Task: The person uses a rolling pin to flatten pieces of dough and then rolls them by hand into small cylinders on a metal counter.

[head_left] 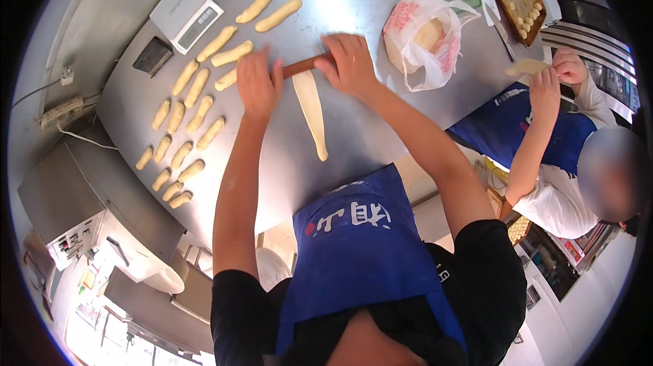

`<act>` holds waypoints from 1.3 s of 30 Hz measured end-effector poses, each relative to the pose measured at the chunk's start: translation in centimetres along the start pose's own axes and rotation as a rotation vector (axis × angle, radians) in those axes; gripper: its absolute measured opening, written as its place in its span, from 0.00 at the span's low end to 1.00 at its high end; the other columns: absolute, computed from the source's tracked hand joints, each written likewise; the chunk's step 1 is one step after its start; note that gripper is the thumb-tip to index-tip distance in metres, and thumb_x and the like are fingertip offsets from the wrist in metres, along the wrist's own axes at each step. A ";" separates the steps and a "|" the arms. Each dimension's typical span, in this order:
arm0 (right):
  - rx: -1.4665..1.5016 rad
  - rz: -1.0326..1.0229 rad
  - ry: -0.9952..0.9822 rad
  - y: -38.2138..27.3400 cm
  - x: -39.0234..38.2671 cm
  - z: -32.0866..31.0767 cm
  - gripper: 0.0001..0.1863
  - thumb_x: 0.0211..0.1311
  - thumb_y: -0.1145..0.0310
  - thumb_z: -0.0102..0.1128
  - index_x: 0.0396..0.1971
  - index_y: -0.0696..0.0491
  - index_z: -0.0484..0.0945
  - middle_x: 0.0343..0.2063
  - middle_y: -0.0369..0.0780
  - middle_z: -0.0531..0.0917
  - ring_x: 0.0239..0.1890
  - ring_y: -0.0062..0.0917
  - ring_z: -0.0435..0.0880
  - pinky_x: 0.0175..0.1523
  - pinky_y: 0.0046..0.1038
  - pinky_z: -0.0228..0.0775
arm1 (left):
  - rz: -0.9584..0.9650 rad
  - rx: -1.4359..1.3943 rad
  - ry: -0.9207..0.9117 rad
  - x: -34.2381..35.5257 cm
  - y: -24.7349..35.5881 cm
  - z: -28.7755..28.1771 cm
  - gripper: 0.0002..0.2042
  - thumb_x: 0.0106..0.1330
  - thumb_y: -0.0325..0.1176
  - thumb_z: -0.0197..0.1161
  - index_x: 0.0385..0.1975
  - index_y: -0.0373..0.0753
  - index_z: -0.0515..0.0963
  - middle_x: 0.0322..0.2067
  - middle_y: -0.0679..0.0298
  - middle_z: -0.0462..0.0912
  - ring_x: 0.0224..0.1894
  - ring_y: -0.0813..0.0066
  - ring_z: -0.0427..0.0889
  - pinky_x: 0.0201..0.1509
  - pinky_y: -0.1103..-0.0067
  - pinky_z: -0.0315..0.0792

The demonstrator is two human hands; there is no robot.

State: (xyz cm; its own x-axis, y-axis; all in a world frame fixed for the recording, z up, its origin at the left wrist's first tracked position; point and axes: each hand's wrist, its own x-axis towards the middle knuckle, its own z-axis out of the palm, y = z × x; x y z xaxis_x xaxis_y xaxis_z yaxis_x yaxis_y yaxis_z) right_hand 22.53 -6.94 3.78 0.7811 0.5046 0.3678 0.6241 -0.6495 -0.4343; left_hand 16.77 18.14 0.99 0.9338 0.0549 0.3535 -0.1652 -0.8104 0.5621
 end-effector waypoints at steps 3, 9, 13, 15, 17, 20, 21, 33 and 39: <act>-0.095 0.008 -0.066 0.2 -1.6 -0.7 0.23 0.66 0.54 0.73 0.53 0.53 0.82 0.52 0.44 0.84 0.56 0.44 0.81 0.64 0.46 0.67 | 0.120 -0.002 -0.085 -1.3 -0.2 -0.7 0.20 0.68 0.36 0.74 0.56 0.36 0.81 0.46 0.56 0.83 0.51 0.53 0.80 0.58 0.62 0.74; -0.127 0.196 -0.271 -1.1 -1.8 -2.4 0.18 0.64 0.56 0.74 0.46 0.51 0.82 0.48 0.41 0.84 0.55 0.40 0.82 0.63 0.46 0.68 | 0.040 0.037 -0.211 -1.8 1.2 -1.9 0.22 0.68 0.34 0.73 0.59 0.36 0.79 0.47 0.56 0.84 0.54 0.50 0.81 0.60 0.59 0.74; -0.202 -0.025 -0.009 -5.9 -10.7 -1.8 0.19 0.65 0.58 0.73 0.49 0.52 0.81 0.48 0.41 0.85 0.53 0.42 0.82 0.63 0.48 0.67 | 0.068 0.083 -0.076 -14.1 3.2 -3.5 0.26 0.69 0.33 0.71 0.66 0.36 0.76 0.55 0.52 0.85 0.62 0.45 0.80 0.70 0.62 0.71; -0.225 -0.038 -0.005 -9.3 -15.4 -3.8 0.19 0.66 0.59 0.72 0.50 0.54 0.81 0.50 0.42 0.84 0.56 0.43 0.82 0.64 0.50 0.67 | 0.164 0.151 -0.097 -17.4 6.6 -6.0 0.25 0.70 0.33 0.69 0.67 0.36 0.76 0.57 0.49 0.84 0.63 0.45 0.80 0.70 0.63 0.72; -0.215 -0.039 -0.030 -9.0 -15.6 -5.0 0.20 0.67 0.59 0.71 0.52 0.56 0.81 0.52 0.44 0.84 0.58 0.43 0.81 0.65 0.52 0.67 | 0.116 0.106 -0.080 -16.5 5.5 -5.4 0.25 0.72 0.33 0.68 0.67 0.36 0.76 0.57 0.49 0.84 0.62 0.46 0.80 0.70 0.62 0.72; -0.081 0.277 -0.600 -6.7 -9.5 -3.7 0.26 0.72 0.55 0.66 0.59 0.60 0.80 0.66 0.52 0.79 0.72 0.49 0.73 0.72 0.54 0.63 | -0.287 0.062 -0.286 -10.2 4.5 -5.5 0.23 0.76 0.36 0.66 0.68 0.37 0.75 0.57 0.52 0.84 0.61 0.48 0.81 0.73 0.61 0.69; -0.121 0.294 -0.507 -5.6 -6.8 -2.7 0.27 0.73 0.54 0.65 0.61 0.61 0.79 0.68 0.53 0.77 0.74 0.51 0.71 0.73 0.54 0.62 | -0.333 0.088 -0.350 -5.9 5.5 -5.2 0.21 0.80 0.39 0.63 0.67 0.36 0.75 0.59 0.51 0.83 0.65 0.48 0.78 0.77 0.60 0.64; -0.184 0.238 -0.421 -14.9 -23.2 -5.0 0.38 0.77 0.50 0.59 0.80 0.52 0.66 0.82 0.51 0.60 0.85 0.54 0.51 0.85 0.59 0.41 | -0.186 0.286 -0.354 -24.4 12.4 -5.1 0.39 0.80 0.51 0.57 0.82 0.31 0.57 0.82 0.38 0.54 0.86 0.34 0.45 0.87 0.46 0.37; -0.184 0.133 -0.380 -18.1 -30.5 -7.2 0.36 0.68 0.64 0.69 0.76 0.48 0.73 0.77 0.47 0.71 0.81 0.48 0.63 0.81 0.56 0.51 | -0.169 0.093 -0.384 -33.4 14.7 -7.8 0.40 0.76 0.47 0.62 0.82 0.32 0.59 0.82 0.43 0.57 0.86 0.40 0.48 0.88 0.48 0.38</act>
State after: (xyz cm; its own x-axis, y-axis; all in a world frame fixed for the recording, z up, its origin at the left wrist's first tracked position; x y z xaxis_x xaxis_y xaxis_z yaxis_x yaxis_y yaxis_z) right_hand -12.77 -14.70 6.33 0.8278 0.5604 -0.0248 0.5303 -0.7962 -0.2914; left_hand -19.36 8.96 3.30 0.9986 -0.0152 -0.0516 0.0134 -0.8587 0.5123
